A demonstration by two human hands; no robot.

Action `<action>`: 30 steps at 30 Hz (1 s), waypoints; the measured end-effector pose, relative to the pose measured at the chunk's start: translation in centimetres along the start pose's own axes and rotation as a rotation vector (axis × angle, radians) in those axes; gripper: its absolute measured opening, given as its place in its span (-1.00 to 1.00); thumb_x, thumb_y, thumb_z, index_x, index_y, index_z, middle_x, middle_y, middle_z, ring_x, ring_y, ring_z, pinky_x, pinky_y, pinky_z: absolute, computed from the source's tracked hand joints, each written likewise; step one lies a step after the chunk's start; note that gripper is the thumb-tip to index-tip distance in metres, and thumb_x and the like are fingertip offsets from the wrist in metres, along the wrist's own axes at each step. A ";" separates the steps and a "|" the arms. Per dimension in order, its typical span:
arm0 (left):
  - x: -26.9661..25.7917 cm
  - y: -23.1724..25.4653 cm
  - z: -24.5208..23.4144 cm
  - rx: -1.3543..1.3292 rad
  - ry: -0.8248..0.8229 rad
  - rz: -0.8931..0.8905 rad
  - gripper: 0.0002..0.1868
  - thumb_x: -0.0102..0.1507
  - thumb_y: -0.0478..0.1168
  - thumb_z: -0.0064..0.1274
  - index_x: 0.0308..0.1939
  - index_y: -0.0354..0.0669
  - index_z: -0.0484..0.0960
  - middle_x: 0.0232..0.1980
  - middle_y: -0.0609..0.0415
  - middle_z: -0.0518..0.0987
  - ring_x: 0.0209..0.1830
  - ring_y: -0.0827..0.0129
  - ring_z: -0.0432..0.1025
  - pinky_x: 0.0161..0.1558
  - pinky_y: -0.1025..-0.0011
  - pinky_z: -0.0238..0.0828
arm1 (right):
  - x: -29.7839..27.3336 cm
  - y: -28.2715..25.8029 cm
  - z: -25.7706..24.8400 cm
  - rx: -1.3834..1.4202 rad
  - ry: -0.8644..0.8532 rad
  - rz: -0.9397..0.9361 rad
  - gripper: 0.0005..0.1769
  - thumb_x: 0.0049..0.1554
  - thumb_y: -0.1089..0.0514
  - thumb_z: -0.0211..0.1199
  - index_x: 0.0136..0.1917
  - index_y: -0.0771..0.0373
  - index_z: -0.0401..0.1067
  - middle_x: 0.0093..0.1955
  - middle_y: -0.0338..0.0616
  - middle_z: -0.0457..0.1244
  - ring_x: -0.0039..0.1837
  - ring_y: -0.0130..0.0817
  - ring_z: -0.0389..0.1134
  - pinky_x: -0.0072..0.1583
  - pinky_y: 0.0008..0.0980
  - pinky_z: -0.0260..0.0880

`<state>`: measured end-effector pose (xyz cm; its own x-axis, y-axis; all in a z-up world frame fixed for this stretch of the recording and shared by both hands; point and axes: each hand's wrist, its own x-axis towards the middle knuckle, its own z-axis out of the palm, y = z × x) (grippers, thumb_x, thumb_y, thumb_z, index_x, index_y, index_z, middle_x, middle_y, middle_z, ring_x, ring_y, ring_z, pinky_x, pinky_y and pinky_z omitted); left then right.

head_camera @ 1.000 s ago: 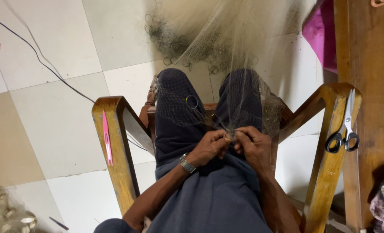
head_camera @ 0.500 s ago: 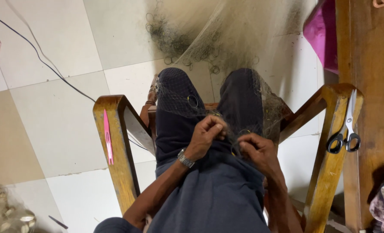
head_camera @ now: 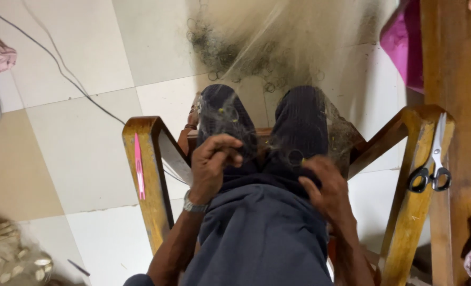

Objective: Repairing or assembling a large fishing net by manipulating the mesh and attaching components

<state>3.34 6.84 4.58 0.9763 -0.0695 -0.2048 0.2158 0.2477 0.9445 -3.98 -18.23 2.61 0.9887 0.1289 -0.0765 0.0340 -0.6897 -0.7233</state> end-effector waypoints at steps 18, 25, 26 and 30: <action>-4.9 -8.5 -4.0 -0.257 0.262 -0.448 -0.78 0.03 -0.54 -0.21 -0.53 -0.26 0.54 -0.52 0.02 0.51 -0.70 0.46 0.26 -0.63 0.55 0.18 | -5.9 -0.9 -6.2 0.356 0.640 0.203 -0.89 0.22 0.35 0.02 -0.16 0.32 0.31 -0.19 0.03 0.21 -0.18 -0.25 0.25 -0.08 -0.39 0.29; -5.5 -8.6 -4.4 -0.336 0.158 -0.399 -0.75 -0.02 -0.57 -0.28 -0.57 -0.28 0.51 -0.54 -0.02 0.47 -0.59 0.35 0.28 -0.47 0.45 0.20 | -5.7 -1.1 -5.0 0.344 0.652 0.357 -0.81 0.14 0.47 -0.10 -0.25 0.40 0.29 -0.27 0.01 0.17 -0.19 -0.27 0.21 -0.09 -0.43 0.26; -5.4 -8.8 -4.7 -0.417 0.154 -0.385 -0.77 -0.05 -0.56 -0.27 -0.55 -0.29 0.50 -0.52 -0.03 0.47 -0.52 0.29 0.31 -0.42 0.42 0.23 | -5.9 -0.4 -4.9 0.316 0.620 0.367 -0.83 0.15 0.43 -0.07 -0.25 0.42 0.30 -0.26 0.01 0.18 -0.18 -0.29 0.21 -0.07 -0.43 0.24; -5.7 -10.2 -6.1 -0.666 0.127 -0.441 -0.92 0.08 -0.43 -0.08 -0.39 -0.33 0.51 -0.34 -0.14 0.54 -0.23 0.14 0.44 -0.14 0.32 0.39 | -6.2 0.2 -4.7 0.165 0.550 0.353 -0.84 0.19 0.43 -0.01 -0.22 0.52 0.33 -0.22 0.08 0.20 -0.12 -0.17 0.23 -0.02 -0.29 0.27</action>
<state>-4.34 10.56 -5.43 0.7845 -0.1947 -0.5887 0.5061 0.7497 0.4264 -9.39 -22.53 6.12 0.8681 -0.4963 0.0015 -0.2844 -0.5000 -0.8180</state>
